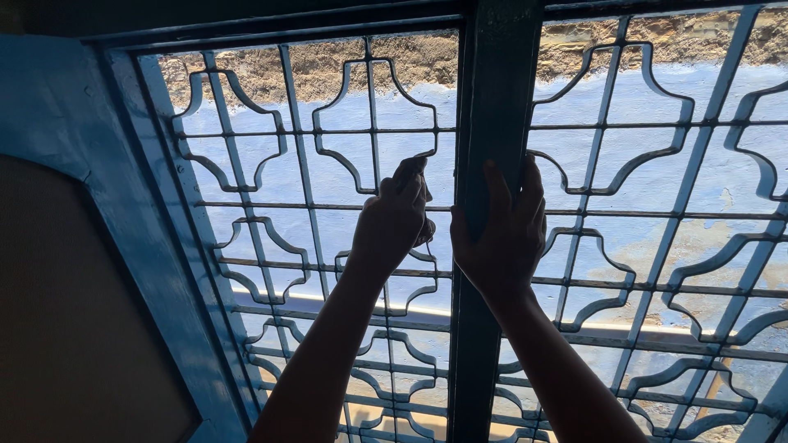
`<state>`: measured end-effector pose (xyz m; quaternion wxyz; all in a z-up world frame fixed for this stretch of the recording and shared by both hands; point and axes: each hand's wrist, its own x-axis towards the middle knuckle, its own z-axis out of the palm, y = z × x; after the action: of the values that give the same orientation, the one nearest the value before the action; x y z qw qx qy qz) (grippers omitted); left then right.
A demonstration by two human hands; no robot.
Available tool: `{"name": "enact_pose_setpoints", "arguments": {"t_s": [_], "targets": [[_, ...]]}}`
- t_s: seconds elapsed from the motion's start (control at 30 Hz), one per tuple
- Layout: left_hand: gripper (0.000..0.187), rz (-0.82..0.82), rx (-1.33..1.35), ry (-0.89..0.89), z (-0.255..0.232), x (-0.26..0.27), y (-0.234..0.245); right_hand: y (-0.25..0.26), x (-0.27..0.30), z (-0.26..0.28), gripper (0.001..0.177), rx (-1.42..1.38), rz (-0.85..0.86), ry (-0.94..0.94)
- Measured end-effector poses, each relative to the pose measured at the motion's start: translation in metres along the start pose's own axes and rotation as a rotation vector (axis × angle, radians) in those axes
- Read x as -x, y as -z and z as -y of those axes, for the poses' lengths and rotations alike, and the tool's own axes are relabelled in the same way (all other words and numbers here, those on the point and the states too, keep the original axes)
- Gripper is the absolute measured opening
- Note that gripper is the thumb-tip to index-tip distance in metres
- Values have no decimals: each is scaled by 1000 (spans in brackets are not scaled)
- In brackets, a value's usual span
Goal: The person wipes a blue window frame and its decorative metal grill with a cloth after dipping it into a bucket, moving the cloth across the various sections of the frame.
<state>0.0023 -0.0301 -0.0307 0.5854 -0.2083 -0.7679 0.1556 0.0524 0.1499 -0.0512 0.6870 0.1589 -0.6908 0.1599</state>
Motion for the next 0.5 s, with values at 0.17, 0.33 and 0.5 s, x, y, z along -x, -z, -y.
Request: {"name": "enact_pose_setpoints", "arguments": {"t_s": [0.17,0.33,0.5], "targets": [[34,45,-7,10,3,14,-1,-2,-1,0,79,7,-25,15],[46,115,152,55,11,38,10,-3,0,0,79,12,-16,5],[44,3,389,238,17,53,7,-2,1,0,80,5,-2,-8]]}}
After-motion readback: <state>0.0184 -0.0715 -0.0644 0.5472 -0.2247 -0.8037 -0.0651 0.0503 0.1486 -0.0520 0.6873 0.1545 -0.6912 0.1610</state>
